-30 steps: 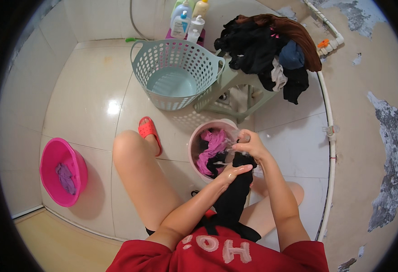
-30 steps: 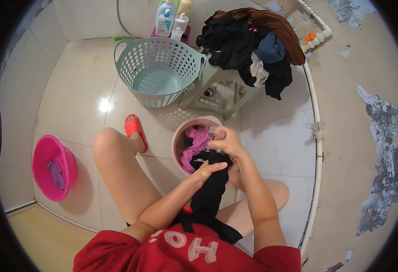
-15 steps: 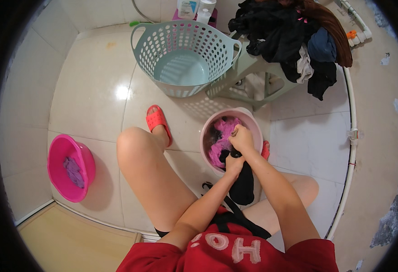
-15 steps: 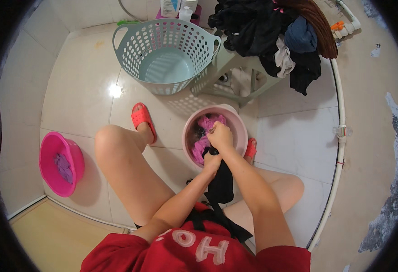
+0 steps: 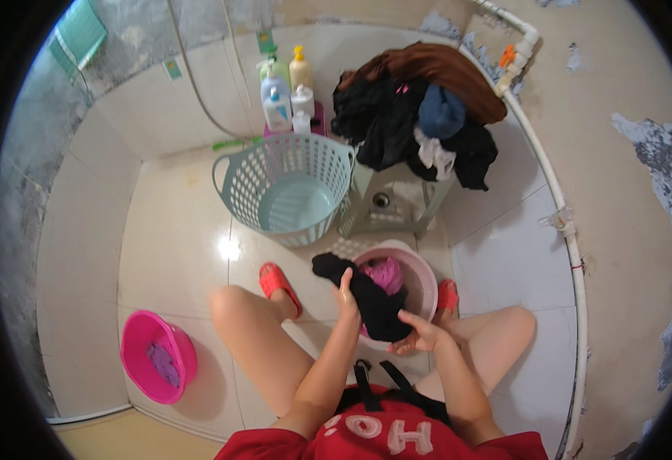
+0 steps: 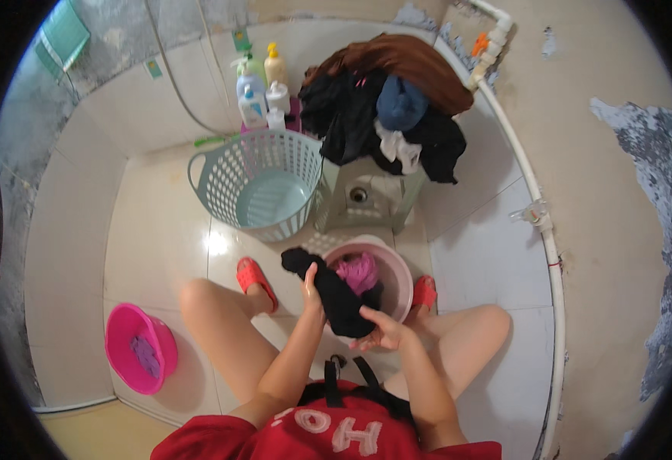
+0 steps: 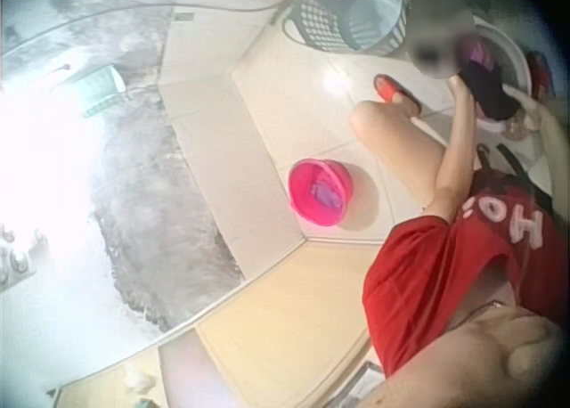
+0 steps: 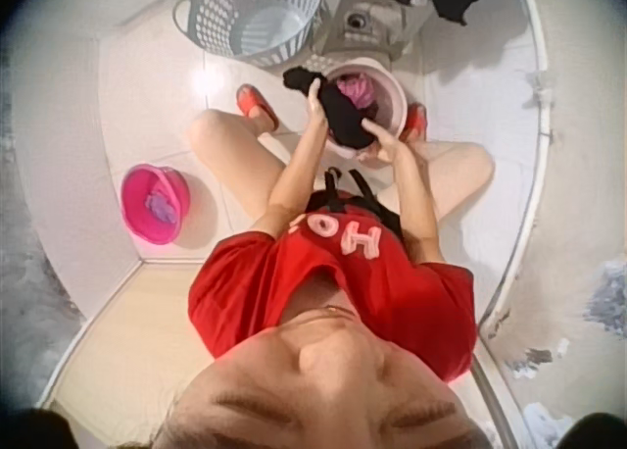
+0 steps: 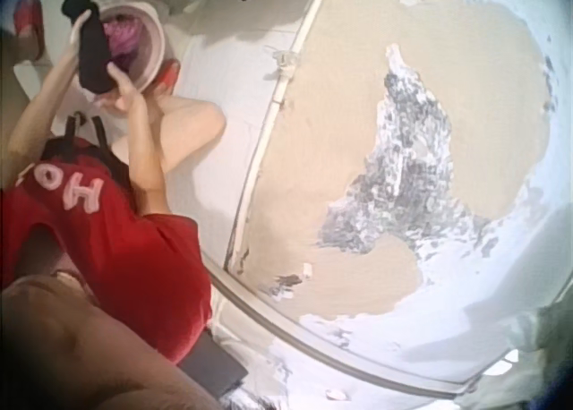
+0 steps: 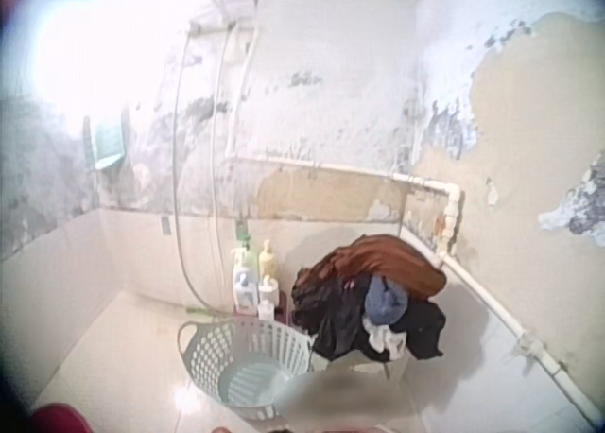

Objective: The person washes several items of clothing by hand in a pink basin filled with water, scrubbing each item, wringing them out, and placing them on a pile of other clothes.

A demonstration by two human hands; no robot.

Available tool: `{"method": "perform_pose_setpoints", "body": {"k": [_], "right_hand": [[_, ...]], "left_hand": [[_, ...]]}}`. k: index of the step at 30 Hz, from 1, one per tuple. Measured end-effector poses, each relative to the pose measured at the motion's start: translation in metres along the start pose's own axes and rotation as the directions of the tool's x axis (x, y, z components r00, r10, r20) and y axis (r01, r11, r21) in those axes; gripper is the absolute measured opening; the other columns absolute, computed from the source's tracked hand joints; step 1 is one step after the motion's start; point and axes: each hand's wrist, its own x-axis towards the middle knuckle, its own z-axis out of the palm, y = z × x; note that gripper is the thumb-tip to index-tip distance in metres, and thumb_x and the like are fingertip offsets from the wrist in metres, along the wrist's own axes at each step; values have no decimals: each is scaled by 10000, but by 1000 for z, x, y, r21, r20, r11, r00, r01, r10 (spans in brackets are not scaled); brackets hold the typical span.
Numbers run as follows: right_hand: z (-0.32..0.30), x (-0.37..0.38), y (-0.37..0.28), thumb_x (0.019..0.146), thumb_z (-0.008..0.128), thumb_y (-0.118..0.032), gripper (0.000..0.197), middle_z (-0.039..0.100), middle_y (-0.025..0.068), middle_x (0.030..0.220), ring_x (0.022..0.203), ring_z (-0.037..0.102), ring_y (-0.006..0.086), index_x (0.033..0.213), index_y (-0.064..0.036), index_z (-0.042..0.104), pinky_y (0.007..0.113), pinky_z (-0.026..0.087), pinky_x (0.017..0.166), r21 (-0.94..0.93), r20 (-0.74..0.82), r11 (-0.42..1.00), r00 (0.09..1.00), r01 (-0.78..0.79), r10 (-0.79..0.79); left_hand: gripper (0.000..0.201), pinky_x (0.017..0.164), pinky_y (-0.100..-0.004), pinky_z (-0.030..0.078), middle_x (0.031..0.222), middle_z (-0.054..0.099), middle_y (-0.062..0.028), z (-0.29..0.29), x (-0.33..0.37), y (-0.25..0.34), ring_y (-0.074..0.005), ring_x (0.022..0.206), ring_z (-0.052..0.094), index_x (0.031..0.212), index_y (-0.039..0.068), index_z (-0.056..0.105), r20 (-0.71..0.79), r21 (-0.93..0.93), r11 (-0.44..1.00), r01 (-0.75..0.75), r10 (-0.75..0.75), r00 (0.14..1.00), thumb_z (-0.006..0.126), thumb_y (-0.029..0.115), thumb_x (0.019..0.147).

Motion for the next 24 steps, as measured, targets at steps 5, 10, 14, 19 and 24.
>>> {"method": "perform_pose_setpoints", "body": {"k": [5,10,14,19,24], "right_hand": [[47,-9,-24,688,744,-193,549,574,158,1087,1019,557,259,1139,17,512,330,412,901,-970,10,91,412,226,-911],[139,-61,-126,696,721,-188,603,560,187,1113,1062,534,304,1211,4,473,351,393,930,-836,341,-324,-42,442,-939],[187,-92,-222,816,629,-192,456,539,71,1139,974,555,223,1214,-43,464,340,462,837,-304,11,-133,-136,943,-991],[181,-87,-308,826,627,-341,639,474,140,1149,726,623,297,1294,-96,267,331,543,535,67,-197,283,291,957,-936],[165,-69,-314,806,606,-477,670,565,138,1006,739,639,288,1261,-58,348,326,548,566,-8,-289,465,443,886,-849]], "left_hand": [[821,954,-336,367,1276,369,-181,55,-39,62,-269,1130,434,1330,-31,206,-165,259,856,-448,496,853,719,243,750],[836,1092,-336,5,1487,34,-155,187,-82,191,-249,1373,28,1419,5,52,400,176,411,-895,801,446,589,258,829],[584,1082,-302,121,1472,182,-124,289,-112,271,-226,1358,157,1409,33,199,784,-48,285,-957,604,141,442,243,922],[381,700,-236,431,1031,600,-65,293,-63,238,-114,839,547,1198,36,532,694,24,614,-789,558,455,478,287,917],[318,741,-299,489,967,634,-107,209,-45,131,-196,844,624,1122,34,543,646,263,824,-502,236,726,496,262,906]]}}
